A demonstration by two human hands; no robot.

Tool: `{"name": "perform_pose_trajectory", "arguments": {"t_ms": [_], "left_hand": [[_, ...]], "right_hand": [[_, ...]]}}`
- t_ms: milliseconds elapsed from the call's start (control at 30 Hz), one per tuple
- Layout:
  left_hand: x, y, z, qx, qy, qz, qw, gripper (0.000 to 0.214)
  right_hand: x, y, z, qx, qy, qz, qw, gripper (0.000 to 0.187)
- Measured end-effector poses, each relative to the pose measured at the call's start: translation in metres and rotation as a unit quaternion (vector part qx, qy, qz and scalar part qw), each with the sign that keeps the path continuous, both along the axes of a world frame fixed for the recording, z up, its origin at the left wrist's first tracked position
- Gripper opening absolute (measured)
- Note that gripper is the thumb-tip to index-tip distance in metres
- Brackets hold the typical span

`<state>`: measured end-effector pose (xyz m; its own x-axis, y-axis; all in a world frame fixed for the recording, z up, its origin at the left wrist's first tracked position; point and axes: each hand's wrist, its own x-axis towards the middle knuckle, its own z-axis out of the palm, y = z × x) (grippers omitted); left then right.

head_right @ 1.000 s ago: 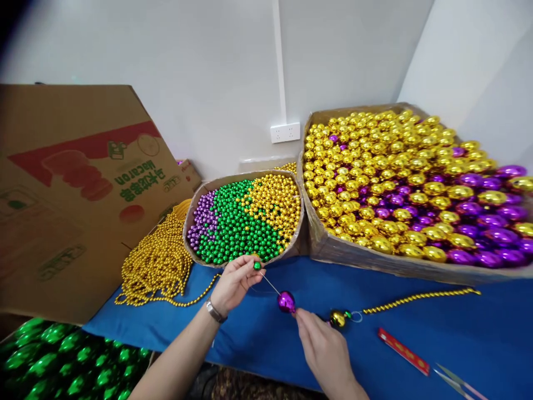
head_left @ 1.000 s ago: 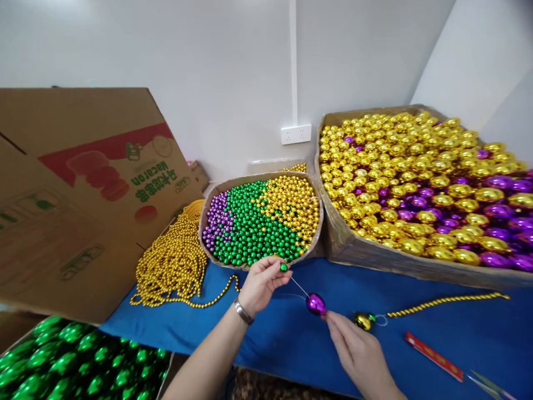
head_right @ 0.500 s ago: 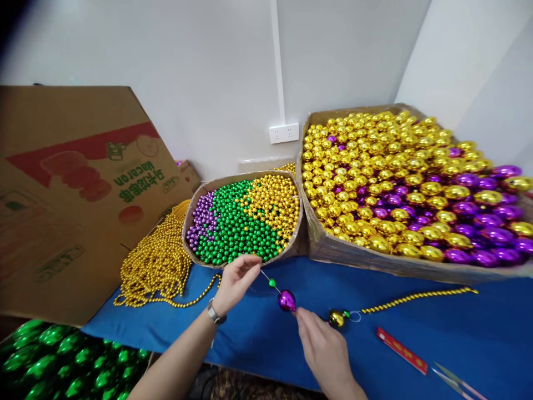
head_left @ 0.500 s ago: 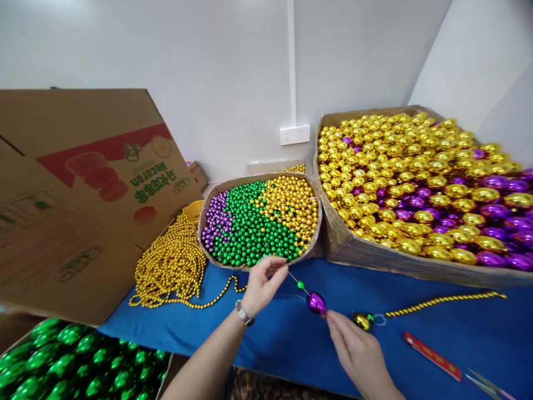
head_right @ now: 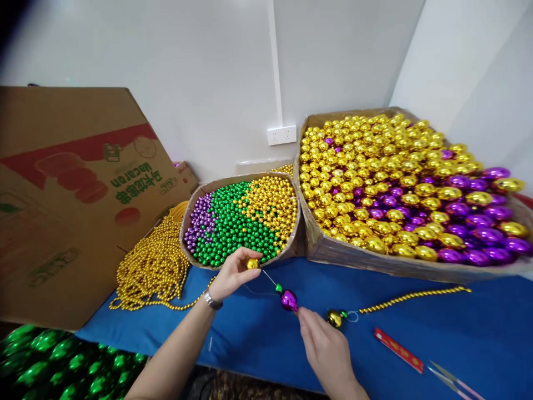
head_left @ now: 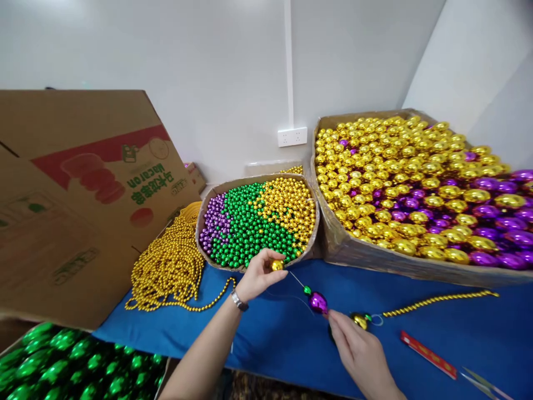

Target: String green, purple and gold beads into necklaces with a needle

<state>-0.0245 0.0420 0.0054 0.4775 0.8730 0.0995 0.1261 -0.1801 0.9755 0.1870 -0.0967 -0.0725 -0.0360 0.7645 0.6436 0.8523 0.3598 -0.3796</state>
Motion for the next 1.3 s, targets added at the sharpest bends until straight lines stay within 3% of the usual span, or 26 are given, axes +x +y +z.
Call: {"name": "perform_pose_trajectory", "arguments": {"t_ms": [67, 300, 467, 567, 667, 767, 967, 1100, 1167, 1233, 1300], "left_hand": [[-0.001, -0.006, 0.004, -0.039, -0.04, -0.029, 0.998, 0.037], [0.0, -0.012, 0.004, -0.066, -0.089, -0.04, 0.993, 0.042], [0.003, -0.016, 0.007, -0.04, -0.039, -0.054, 0.997, 0.042], [0.009, -0.021, 0.004, -0.057, -0.036, -0.069, 0.995, 0.042], [0.018, -0.026, -0.004, -0.111, -0.11, -0.052, 0.986, 0.041], [0.022, -0.03, -0.01, -0.15, -0.159, -0.043, 0.975, 0.042], [0.023, -0.034, -0.01, -0.157, -0.178, -0.058, 0.97, 0.04], [0.022, -0.039, -0.006, -0.116, -0.133, -0.087, 0.98, 0.049], [0.015, -0.037, -0.004, -0.074, -0.106, -0.097, 0.987, 0.055], [0.0, -0.025, 0.0, 0.0, -0.052, -0.042, 0.998, 0.049], [-0.024, -0.002, 0.005, 0.104, 0.077, 0.097, 0.987, 0.037]], "right_hand": [[-0.001, 0.0, 0.0, 0.001, -0.006, 0.001, 1.0, 0.03], [0.0, 0.001, -0.002, 0.021, -0.036, -0.007, 0.999, 0.032], [0.004, 0.001, -0.005, 0.003, -0.082, -0.033, 0.996, 0.031], [-0.001, 0.002, -0.002, -0.019, -0.043, -0.015, 0.999, 0.03], [-0.007, 0.001, 0.006, -0.11, 0.062, 0.015, 0.992, 0.025], [-0.008, 0.0, 0.011, -0.202, 0.148, 0.049, 0.967, 0.021], [-0.002, 0.0, 0.0, -0.237, 0.268, 0.082, 0.93, 0.027], [-0.01, 0.001, -0.007, -0.338, 0.396, 0.09, 0.849, 0.032], [-0.015, 0.002, -0.007, -0.351, 0.462, 0.093, 0.809, 0.036], [-0.018, 0.002, -0.004, -0.344, 0.51, 0.088, 0.783, 0.04], [-0.016, 0.001, -0.001, -0.34, 0.532, 0.078, 0.772, 0.042]]}}
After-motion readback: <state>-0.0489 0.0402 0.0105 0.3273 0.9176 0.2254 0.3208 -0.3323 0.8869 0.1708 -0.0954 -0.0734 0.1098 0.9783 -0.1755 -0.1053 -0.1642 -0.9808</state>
